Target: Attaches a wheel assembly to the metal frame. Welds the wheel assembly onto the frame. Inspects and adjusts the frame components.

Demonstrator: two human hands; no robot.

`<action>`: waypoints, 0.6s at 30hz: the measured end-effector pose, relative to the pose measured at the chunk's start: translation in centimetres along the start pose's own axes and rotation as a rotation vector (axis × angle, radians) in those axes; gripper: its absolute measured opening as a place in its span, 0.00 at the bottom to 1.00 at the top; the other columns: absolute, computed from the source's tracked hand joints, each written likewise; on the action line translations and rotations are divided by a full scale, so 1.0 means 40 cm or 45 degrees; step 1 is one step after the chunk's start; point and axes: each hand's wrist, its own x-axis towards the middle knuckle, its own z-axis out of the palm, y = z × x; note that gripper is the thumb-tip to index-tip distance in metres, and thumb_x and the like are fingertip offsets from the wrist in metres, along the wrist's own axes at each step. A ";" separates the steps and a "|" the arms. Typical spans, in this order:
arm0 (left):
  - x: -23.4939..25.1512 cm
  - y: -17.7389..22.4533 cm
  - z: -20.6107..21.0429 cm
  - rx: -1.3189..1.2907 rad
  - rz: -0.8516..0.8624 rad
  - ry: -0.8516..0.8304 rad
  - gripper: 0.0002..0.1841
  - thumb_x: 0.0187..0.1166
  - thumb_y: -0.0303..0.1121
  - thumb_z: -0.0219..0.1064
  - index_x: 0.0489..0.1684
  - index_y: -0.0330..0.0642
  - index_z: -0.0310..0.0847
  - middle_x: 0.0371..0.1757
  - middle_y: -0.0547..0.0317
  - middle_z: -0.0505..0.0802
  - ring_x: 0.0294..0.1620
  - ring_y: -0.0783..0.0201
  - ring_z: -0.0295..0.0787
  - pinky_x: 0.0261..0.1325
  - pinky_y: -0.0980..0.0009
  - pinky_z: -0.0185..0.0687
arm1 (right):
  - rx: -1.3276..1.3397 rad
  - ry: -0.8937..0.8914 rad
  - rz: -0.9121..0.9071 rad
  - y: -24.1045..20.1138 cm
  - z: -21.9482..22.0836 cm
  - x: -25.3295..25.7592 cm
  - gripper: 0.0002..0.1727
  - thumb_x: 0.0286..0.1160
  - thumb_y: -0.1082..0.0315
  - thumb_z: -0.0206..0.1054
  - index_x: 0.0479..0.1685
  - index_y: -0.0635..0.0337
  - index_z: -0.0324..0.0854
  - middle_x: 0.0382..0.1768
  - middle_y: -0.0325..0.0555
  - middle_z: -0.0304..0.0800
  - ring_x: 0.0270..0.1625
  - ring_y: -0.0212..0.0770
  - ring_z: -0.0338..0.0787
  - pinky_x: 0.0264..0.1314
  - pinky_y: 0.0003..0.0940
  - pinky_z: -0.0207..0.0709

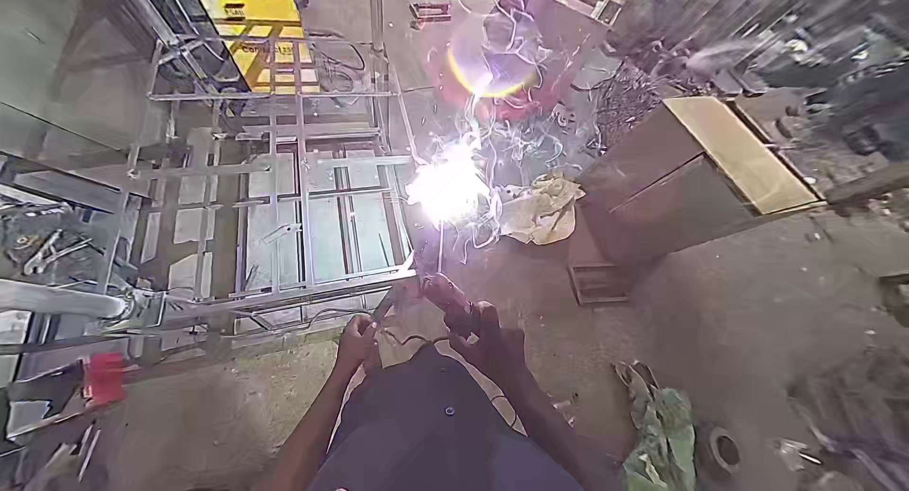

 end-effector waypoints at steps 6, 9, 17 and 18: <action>0.003 0.010 0.010 -0.019 0.027 -0.008 0.14 0.82 0.35 0.66 0.56 0.33 0.81 0.43 0.46 0.91 0.37 0.56 0.90 0.46 0.54 0.89 | 0.040 -0.058 0.089 -0.009 -0.014 0.004 0.36 0.47 0.42 0.82 0.49 0.63 0.84 0.25 0.49 0.90 0.24 0.51 0.91 0.24 0.54 0.83; 0.009 0.013 0.016 -0.034 0.041 -0.015 0.14 0.82 0.35 0.67 0.54 0.34 0.81 0.38 0.49 0.90 0.32 0.59 0.88 0.42 0.57 0.87 | 0.038 -0.007 0.063 0.001 -0.002 0.000 0.37 0.47 0.40 0.80 0.49 0.62 0.83 0.20 0.45 0.88 0.19 0.48 0.89 0.19 0.50 0.80; -0.003 0.029 0.025 -0.032 0.160 -0.015 0.14 0.82 0.35 0.65 0.54 0.31 0.80 0.39 0.48 0.90 0.32 0.60 0.88 0.40 0.59 0.87 | 0.043 -0.021 0.071 0.002 0.000 -0.004 0.33 0.48 0.42 0.80 0.47 0.60 0.83 0.17 0.44 0.86 0.17 0.48 0.87 0.17 0.51 0.78; -0.020 0.050 0.021 0.055 0.134 -0.011 0.15 0.83 0.34 0.63 0.56 0.30 0.80 0.42 0.45 0.91 0.36 0.58 0.90 0.43 0.59 0.88 | 0.061 -0.015 0.058 0.001 -0.002 -0.003 0.33 0.48 0.43 0.81 0.47 0.61 0.84 0.19 0.45 0.87 0.19 0.48 0.88 0.19 0.51 0.79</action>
